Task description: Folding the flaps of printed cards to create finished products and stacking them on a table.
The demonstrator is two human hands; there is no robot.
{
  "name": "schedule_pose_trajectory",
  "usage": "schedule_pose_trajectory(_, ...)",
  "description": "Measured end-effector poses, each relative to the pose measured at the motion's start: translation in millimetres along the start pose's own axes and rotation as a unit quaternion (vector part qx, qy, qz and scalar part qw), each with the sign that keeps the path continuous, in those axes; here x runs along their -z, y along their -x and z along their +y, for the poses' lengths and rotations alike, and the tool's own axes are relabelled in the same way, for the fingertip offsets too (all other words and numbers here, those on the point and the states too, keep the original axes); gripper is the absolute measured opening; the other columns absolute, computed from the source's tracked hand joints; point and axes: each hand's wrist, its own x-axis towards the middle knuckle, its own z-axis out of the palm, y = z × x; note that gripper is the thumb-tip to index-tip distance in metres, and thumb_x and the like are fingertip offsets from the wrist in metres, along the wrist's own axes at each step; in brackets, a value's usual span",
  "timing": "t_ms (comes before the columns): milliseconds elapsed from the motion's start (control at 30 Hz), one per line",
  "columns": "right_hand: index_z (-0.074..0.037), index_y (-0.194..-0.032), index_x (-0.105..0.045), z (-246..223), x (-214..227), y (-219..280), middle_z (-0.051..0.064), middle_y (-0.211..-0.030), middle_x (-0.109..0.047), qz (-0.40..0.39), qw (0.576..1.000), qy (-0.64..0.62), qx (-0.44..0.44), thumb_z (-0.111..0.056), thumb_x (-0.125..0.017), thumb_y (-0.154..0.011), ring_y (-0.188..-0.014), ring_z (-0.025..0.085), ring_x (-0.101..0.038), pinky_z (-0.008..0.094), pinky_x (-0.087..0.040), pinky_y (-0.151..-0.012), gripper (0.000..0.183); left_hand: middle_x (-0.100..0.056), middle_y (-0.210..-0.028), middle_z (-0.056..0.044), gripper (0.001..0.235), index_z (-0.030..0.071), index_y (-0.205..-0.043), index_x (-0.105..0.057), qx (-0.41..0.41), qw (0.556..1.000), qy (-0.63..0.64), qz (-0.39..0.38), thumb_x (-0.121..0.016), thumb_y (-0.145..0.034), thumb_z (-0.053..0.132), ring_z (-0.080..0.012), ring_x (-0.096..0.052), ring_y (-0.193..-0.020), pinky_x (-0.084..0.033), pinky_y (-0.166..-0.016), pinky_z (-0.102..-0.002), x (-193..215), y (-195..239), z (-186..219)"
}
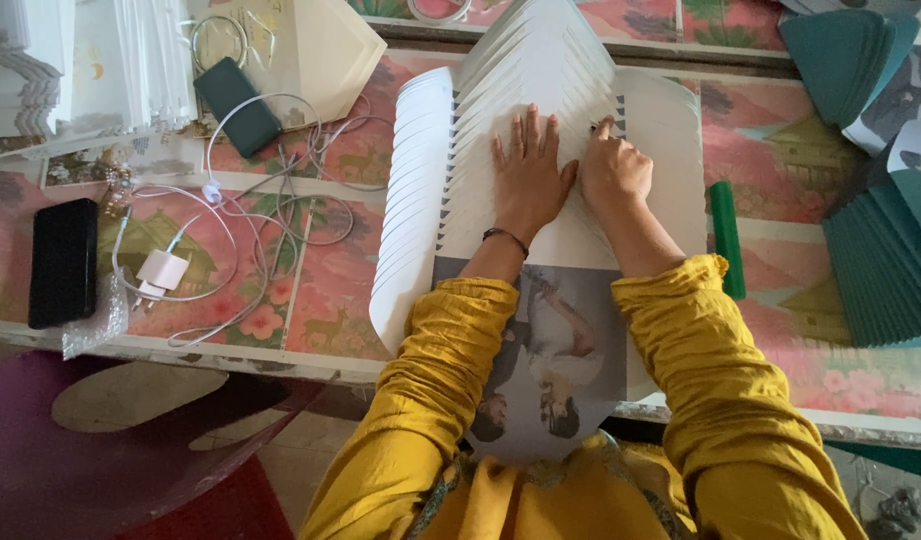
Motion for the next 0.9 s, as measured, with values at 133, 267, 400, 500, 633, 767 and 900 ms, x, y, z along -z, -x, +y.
schedule_pose_trajectory(133,-0.009,-0.157,-0.047,-4.7,-1.4,-14.4,0.022,-0.093,-0.076,0.007,1.0,0.011,0.004,-0.037,-0.066,-0.1,-0.087,0.037,-0.079,0.052,-0.062,-0.069,0.067,-0.011,-0.176,-0.019,0.072,0.015,-0.169,-0.022,-0.001,1.0,-0.003,0.009,-0.039,-0.112,0.056,-0.0377,-0.016,-0.163,-0.009,-0.13,-0.065,5.8,1.2,1.3)
schedule_pose_trajectory(267,-0.007,-0.157,-0.048,-8.7,14.3,-4.5,0.022,-0.095,-0.076,0.013,1.0,0.015,0.009,-0.027,-0.066,-0.098,-0.088,0.036,-0.079,0.05,-0.061,-0.071,0.064,-0.01,-0.176,-0.019,0.072,0.015,-0.169,-0.021,0.0,1.0,-0.001,-0.002,-0.037,-0.112,0.055,-0.0377,-0.015,-0.163,-0.008,-0.13,-0.065,6.0,0.9,2.0)
schedule_pose_trajectory(400,-0.006,-0.157,-0.048,-5.6,7.3,-2.8,0.021,-0.096,-0.076,0.011,1.0,0.012,0.007,-0.022,-0.065,-0.097,-0.089,0.035,-0.079,0.05,-0.061,-0.072,0.064,-0.01,-0.176,-0.019,0.072,0.015,-0.169,-0.02,-0.002,1.0,-0.017,-0.004,-0.037,-0.112,0.056,-0.0375,-0.015,-0.163,-0.01,-0.13,-0.064,4.9,0.3,1.1)
schedule_pose_trajectory(500,-0.004,-0.157,-0.045,-11.4,25.1,6.4,0.023,-0.097,-0.077,0.005,1.0,-0.001,-0.003,-0.019,-0.064,-0.098,-0.09,0.036,-0.078,0.051,-0.061,-0.073,0.064,-0.009,-0.176,-0.019,0.073,0.015,-0.169,-0.019,0.001,1.0,-0.008,-0.008,-0.036,-0.112,0.057,-0.0373,-0.014,-0.163,-0.008,-0.13,-0.065,6.3,0.7,1.5)
schedule_pose_trajectory(633,-0.005,-0.158,-0.045,-15.5,17.4,-17.6,0.02,-0.096,-0.076,0.018,1.0,-0.001,-0.003,-0.014,-0.066,-0.095,-0.088,0.035,-0.078,0.049,-0.061,-0.072,0.067,-0.01,-0.176,-0.02,0.073,0.015,-0.169,-0.021,-0.002,1.0,-0.008,0.012,-0.04,-0.111,0.055,-0.0385,-0.015,-0.163,-0.011,-0.129,-0.065,1.3,0.6,1.7)
schedule_pose_trajectory(767,-0.007,-0.157,-0.046,-17.9,14.3,-32.9,0.017,-0.096,-0.077,0.013,0.999,0.029,-0.005,-0.017,-0.066,-0.095,-0.088,0.032,-0.079,0.045,-0.061,-0.072,0.066,-0.013,-0.175,-0.02,0.071,0.014,-0.168,-0.023,-0.002,1.0,-0.009,0.01,-0.039,-0.111,0.054,-0.0381,-0.016,-0.163,-0.01,-0.128,-0.066,6.8,1.4,3.1)
schedule_pose_trajectory(900,-0.008,-0.158,-0.045,-16.2,18.0,-30.7,0.017,-0.094,-0.077,0.009,0.999,0.031,-0.004,-0.017,-0.068,-0.093,-0.087,0.031,-0.079,0.045,-0.061,-0.071,0.07,-0.012,-0.176,-0.02,0.072,0.014,-0.169,-0.023,-0.002,1.0,-0.003,0.014,-0.038,-0.112,0.056,-0.0381,-0.015,-0.163,-0.007,-0.129,-0.067,0.4,-0.2,1.0)
